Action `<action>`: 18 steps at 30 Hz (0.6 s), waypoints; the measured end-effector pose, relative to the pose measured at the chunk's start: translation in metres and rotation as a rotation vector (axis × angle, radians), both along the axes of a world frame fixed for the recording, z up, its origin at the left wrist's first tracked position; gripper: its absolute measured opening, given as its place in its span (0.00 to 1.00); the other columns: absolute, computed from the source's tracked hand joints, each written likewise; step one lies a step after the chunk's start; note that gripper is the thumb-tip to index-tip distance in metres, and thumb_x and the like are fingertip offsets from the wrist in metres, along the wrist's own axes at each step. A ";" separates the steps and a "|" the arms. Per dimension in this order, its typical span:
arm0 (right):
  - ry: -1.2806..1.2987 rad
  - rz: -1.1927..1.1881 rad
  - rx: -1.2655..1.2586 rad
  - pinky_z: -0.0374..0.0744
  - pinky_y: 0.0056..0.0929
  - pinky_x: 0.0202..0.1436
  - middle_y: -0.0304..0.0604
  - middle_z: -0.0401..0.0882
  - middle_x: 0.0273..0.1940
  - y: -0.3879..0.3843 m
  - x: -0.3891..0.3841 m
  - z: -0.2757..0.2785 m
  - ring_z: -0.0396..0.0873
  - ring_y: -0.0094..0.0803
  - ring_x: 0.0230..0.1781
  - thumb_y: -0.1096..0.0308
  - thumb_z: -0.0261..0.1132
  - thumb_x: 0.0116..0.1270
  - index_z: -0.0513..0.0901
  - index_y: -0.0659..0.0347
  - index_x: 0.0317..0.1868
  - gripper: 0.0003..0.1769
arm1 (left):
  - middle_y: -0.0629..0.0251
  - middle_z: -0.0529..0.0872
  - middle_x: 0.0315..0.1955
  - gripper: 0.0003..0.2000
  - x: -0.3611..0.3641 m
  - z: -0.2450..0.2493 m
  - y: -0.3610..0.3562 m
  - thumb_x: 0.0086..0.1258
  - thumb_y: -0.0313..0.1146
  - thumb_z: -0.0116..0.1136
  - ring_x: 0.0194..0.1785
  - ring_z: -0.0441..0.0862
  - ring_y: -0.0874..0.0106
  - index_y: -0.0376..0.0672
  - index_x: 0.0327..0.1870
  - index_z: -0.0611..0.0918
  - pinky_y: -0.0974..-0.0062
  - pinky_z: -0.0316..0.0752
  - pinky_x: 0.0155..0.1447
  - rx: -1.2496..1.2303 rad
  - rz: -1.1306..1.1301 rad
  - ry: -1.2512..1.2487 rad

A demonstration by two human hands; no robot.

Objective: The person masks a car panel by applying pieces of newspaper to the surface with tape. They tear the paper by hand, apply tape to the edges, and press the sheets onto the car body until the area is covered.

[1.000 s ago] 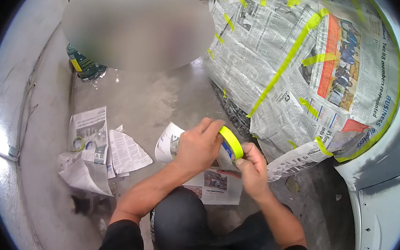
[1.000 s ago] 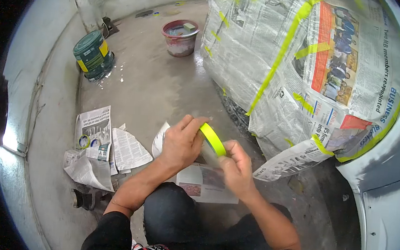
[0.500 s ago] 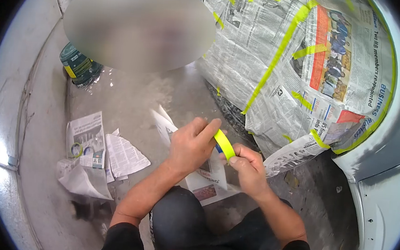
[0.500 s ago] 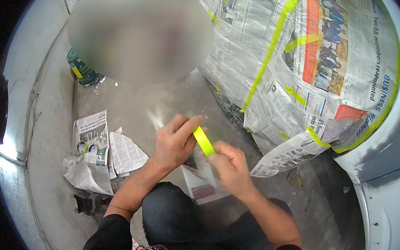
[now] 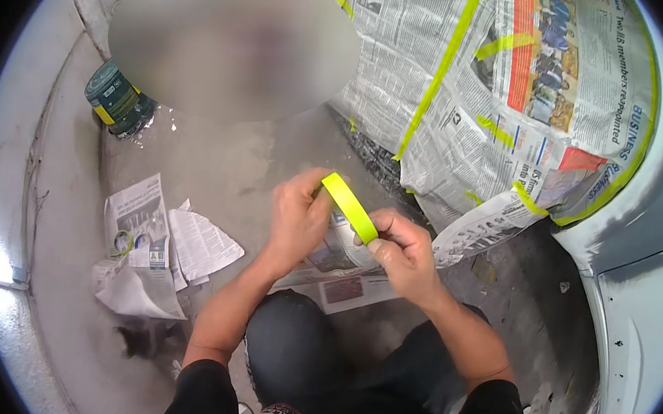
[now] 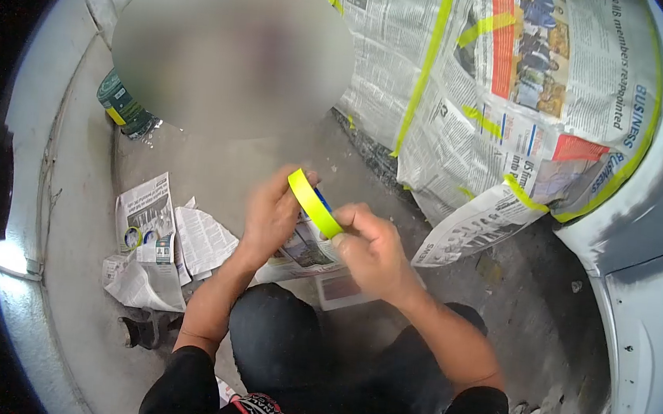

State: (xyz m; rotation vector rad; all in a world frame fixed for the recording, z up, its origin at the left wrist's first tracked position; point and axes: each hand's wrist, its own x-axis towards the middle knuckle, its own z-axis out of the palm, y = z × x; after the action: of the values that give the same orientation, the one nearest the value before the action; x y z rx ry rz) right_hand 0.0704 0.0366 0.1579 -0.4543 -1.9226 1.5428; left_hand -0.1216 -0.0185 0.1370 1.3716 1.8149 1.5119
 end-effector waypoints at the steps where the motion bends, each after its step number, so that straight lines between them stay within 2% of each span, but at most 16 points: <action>1: 0.019 0.005 0.007 0.76 0.29 0.53 0.45 0.81 0.42 0.001 0.000 -0.002 0.80 0.29 0.44 0.79 0.57 0.64 0.82 0.69 0.47 0.12 | 0.64 0.86 0.31 0.12 0.000 -0.001 0.000 0.79 0.37 0.57 0.37 0.81 0.78 0.36 0.46 0.85 0.71 0.75 0.42 -0.034 -0.026 -0.089; 5: 0.020 0.004 0.058 0.74 0.28 0.55 0.40 0.80 0.44 0.000 -0.001 -0.002 0.76 0.25 0.46 0.79 0.55 0.66 0.82 0.69 0.47 0.12 | 0.66 0.88 0.37 0.13 -0.004 -0.011 0.004 0.79 0.37 0.56 0.43 0.81 0.75 0.35 0.47 0.85 0.74 0.75 0.50 -0.214 -0.158 -0.427; 8: 0.020 0.003 0.062 0.74 0.25 0.53 0.39 0.81 0.42 0.000 -0.003 0.000 0.76 0.23 0.44 0.79 0.55 0.66 0.82 0.69 0.46 0.12 | 0.67 0.88 0.38 0.11 0.000 -0.015 0.007 0.78 0.34 0.56 0.45 0.82 0.74 0.35 0.48 0.85 0.74 0.76 0.52 -0.277 -0.239 -0.637; 11: -0.077 -0.019 -0.183 0.73 0.22 0.48 0.37 0.81 0.40 -0.001 0.002 0.003 0.75 0.20 0.40 0.78 0.56 0.66 0.82 0.69 0.46 0.11 | 0.66 0.88 0.37 0.09 0.003 -0.018 0.005 0.78 0.31 0.58 0.43 0.83 0.72 0.36 0.47 0.85 0.73 0.77 0.51 -0.093 -0.070 -0.180; 12: -0.073 -0.041 -0.232 0.75 0.25 0.50 0.40 0.84 0.39 -0.001 0.002 0.003 0.77 0.20 0.41 0.77 0.57 0.68 0.82 0.68 0.45 0.09 | 0.62 0.89 0.36 0.07 0.004 -0.009 0.005 0.77 0.29 0.59 0.41 0.84 0.72 0.37 0.48 0.85 0.72 0.78 0.48 0.075 -0.007 0.033; 15: -0.059 -0.017 -0.306 0.75 0.25 0.50 0.40 0.84 0.39 -0.007 0.001 0.012 0.77 0.21 0.41 0.77 0.56 0.69 0.82 0.69 0.45 0.09 | 0.50 0.89 0.35 0.12 0.002 0.000 0.002 0.64 0.24 0.60 0.32 0.83 0.58 0.40 0.48 0.87 0.66 0.78 0.39 0.222 0.029 0.330; 18: -0.067 0.001 -0.275 0.75 0.26 0.51 0.41 0.83 0.40 -0.010 -0.001 0.018 0.77 0.22 0.43 0.78 0.56 0.68 0.82 0.69 0.45 0.09 | 0.51 0.89 0.33 0.11 0.004 0.003 0.000 0.65 0.23 0.59 0.32 0.84 0.64 0.39 0.47 0.88 0.68 0.78 0.39 0.169 0.044 0.229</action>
State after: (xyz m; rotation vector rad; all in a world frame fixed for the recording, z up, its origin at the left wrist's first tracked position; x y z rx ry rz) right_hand 0.0692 0.0266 0.1764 -0.6292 -1.7652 1.8227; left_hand -0.1178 -0.0187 0.1397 1.6548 1.8969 1.6191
